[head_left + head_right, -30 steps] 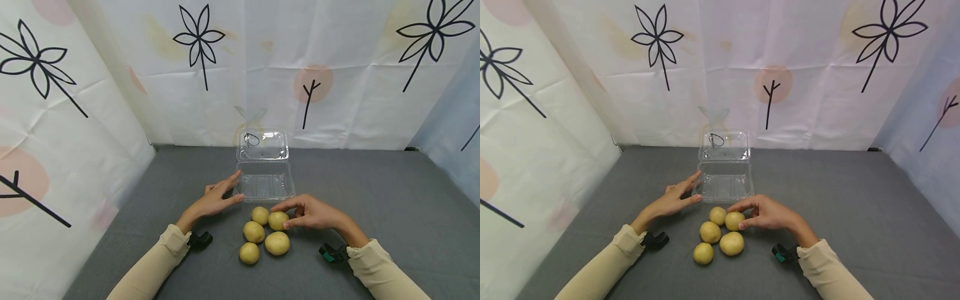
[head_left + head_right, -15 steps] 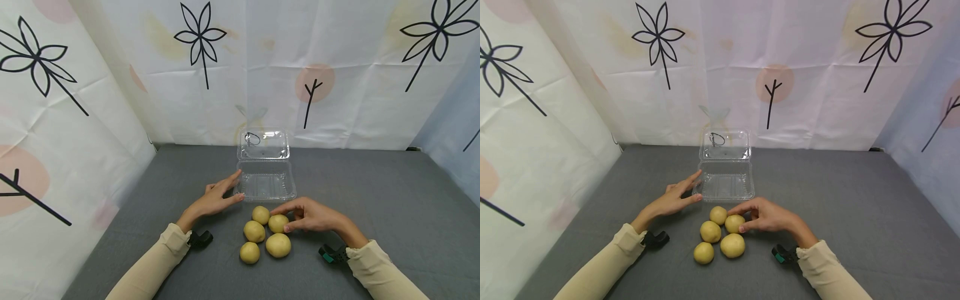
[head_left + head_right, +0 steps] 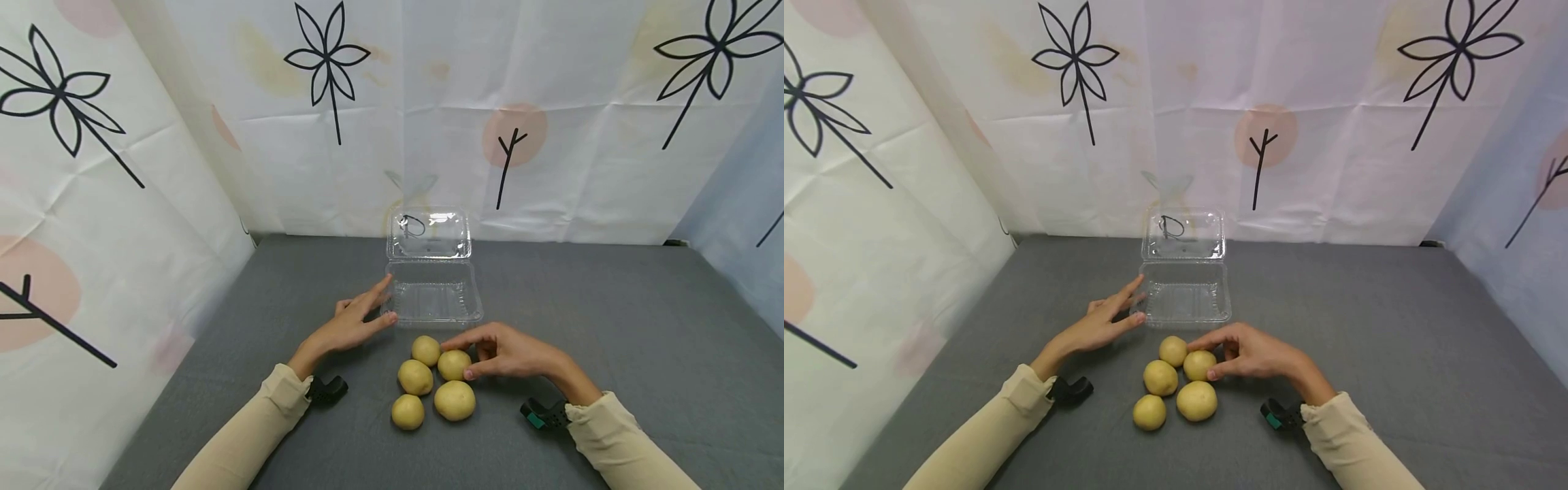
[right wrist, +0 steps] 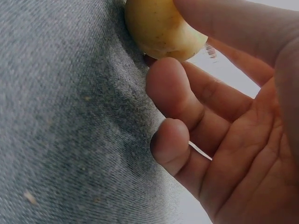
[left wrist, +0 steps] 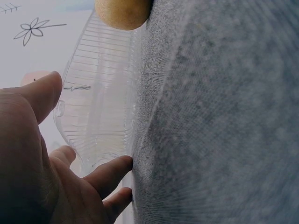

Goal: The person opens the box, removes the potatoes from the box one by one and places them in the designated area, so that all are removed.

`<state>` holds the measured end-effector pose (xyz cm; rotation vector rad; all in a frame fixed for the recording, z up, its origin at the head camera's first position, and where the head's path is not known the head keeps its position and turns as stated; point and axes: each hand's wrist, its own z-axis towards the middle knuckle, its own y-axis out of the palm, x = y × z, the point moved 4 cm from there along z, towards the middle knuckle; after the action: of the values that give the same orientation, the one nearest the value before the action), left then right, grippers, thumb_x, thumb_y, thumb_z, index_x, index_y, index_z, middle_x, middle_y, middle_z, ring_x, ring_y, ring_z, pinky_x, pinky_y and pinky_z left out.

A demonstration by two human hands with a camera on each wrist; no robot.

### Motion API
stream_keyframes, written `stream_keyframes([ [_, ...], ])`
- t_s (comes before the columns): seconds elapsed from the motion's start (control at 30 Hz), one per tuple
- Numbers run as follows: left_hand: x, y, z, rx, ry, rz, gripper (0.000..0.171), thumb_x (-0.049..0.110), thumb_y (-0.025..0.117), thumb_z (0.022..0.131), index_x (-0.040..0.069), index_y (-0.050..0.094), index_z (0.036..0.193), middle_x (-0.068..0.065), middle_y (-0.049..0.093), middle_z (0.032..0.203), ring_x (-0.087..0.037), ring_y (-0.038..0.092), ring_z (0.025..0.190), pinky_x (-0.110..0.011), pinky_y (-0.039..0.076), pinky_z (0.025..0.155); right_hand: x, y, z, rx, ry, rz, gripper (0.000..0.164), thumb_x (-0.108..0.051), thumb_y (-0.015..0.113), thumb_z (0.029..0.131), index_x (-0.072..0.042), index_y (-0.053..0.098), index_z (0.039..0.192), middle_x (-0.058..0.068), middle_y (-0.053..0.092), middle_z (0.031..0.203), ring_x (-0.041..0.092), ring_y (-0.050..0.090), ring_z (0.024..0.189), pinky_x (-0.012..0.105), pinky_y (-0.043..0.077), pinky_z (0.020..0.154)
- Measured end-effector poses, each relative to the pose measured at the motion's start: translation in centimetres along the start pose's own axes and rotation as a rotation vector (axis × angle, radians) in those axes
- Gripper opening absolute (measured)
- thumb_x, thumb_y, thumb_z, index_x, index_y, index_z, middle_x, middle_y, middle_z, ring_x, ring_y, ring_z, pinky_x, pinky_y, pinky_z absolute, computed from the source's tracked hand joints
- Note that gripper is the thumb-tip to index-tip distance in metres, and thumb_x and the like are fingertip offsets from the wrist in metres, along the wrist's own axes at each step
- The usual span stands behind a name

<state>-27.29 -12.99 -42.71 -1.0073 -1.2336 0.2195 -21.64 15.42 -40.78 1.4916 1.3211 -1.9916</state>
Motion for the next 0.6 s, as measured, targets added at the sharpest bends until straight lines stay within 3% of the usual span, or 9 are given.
stream_keyframes([
  [0.3,0.0,-0.1,0.0,0.002,0.019,-0.023,0.075,0.059,0.042,0.105,0.032,0.006,0.166,-0.001,0.041,0.163,-0.027,0.022,0.157,-0.055,0.014,0.102,-0.5,-0.6,-0.4,-0.017,0.018,0.013,0.053,-0.016,0.073,0.095,0.003,0.057,0.142,0.020,0.069,0.078,0.002,0.052,0.056,0.026,0.048,0.053],
  [0.6,-0.1,0.0,0.0,0.012,0.020,-0.040,0.070,0.058,0.031,0.108,0.030,0.004,0.166,-0.003,0.044,0.161,-0.026,0.021,0.157,-0.055,0.014,0.103,-0.9,-1.1,-0.8,-0.008,0.026,0.002,0.054,-0.015,0.071,0.097,0.003,0.053,0.145,0.023,0.063,0.068,0.000,0.049,0.055,0.025,0.045,0.052],
])
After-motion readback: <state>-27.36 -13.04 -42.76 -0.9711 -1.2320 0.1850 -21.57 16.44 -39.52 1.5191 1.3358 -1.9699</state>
